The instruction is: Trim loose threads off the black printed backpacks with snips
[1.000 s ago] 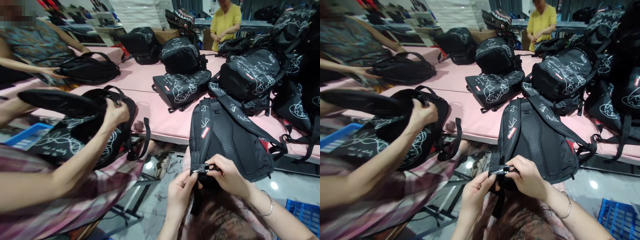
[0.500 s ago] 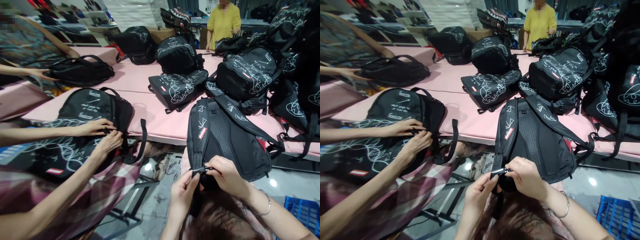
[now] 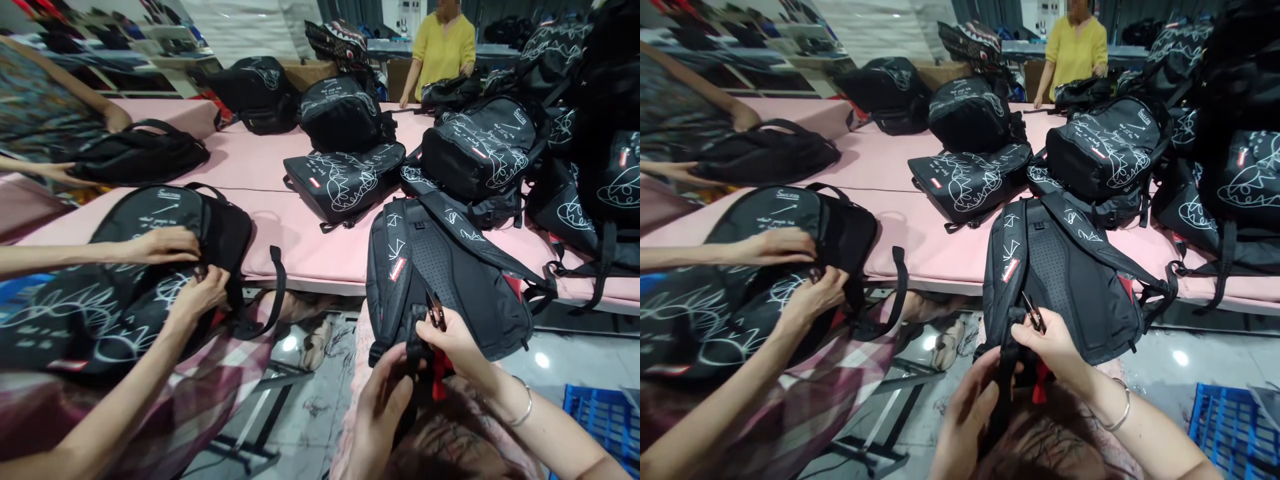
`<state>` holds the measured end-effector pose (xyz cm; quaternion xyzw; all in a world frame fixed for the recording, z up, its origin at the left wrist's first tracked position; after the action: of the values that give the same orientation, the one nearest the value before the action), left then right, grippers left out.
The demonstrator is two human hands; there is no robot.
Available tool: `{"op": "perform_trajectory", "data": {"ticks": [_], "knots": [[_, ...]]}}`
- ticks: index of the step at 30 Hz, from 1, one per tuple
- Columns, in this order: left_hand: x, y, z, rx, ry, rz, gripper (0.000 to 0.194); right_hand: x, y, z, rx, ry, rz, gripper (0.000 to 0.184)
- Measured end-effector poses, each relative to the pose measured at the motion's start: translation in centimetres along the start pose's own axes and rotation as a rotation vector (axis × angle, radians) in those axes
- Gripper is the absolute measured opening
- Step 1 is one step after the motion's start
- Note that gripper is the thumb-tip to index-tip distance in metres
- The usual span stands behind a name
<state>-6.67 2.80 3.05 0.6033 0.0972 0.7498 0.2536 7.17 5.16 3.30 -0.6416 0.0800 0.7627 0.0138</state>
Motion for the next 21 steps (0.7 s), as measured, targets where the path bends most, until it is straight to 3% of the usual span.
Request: {"op": "perform_trajectory", "data": {"ticks": [3,6,9,11,13,17,21], "knots": [[0.0,-0.8,-1.8,0.157,-0.139,-0.002,0.038,-0.2,-0.1,0.1,-0.061,0.116,-0.054,0.031],[-0.3,-1.4,-2.5,0.175,0.007,-0.111,0.043,-0.7,0.2,-0.2,-0.027,0.297,-0.196,0.019],[0.1,-1.4,-2.7,0.183,0.108,-0.113,0.044,-2.0,0.7,-0.9,0.062,0.639,-0.496,0.018],[0.3,-1.3,-2.8,0.187,0.115,-0.095,0.042,-2.7,1.2,-1.0,0.039,0.867,-0.73,0.014],[0.4,-1.4,-3.0,0.2,0.109,-0.09,0.043,-3.0,1.5,-1.0,-0.028,1.048,-0.869,0.015],[0.2,-1.5,-3.2,0.217,0.087,-0.074,0.045,-2.9,1.6,-1.3,-0.125,1.249,-0.892,0.016],[0.4,-1.3,-2.9,0.203,0.056,-0.067,0.043,-3.2,1.5,-1.3,-0.206,1.17,-0.911,0.017]]}}
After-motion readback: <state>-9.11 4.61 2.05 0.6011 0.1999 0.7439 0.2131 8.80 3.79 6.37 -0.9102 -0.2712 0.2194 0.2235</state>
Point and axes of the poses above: each hand's wrist, its own y-axis away from the middle knuckle, its own z-axis out of the palm, x = y × z, the point moved 4 cm from there along -y, towards the middle knuckle, and after that the axes turned 7 degrees about -z, right-handed, at the moved point
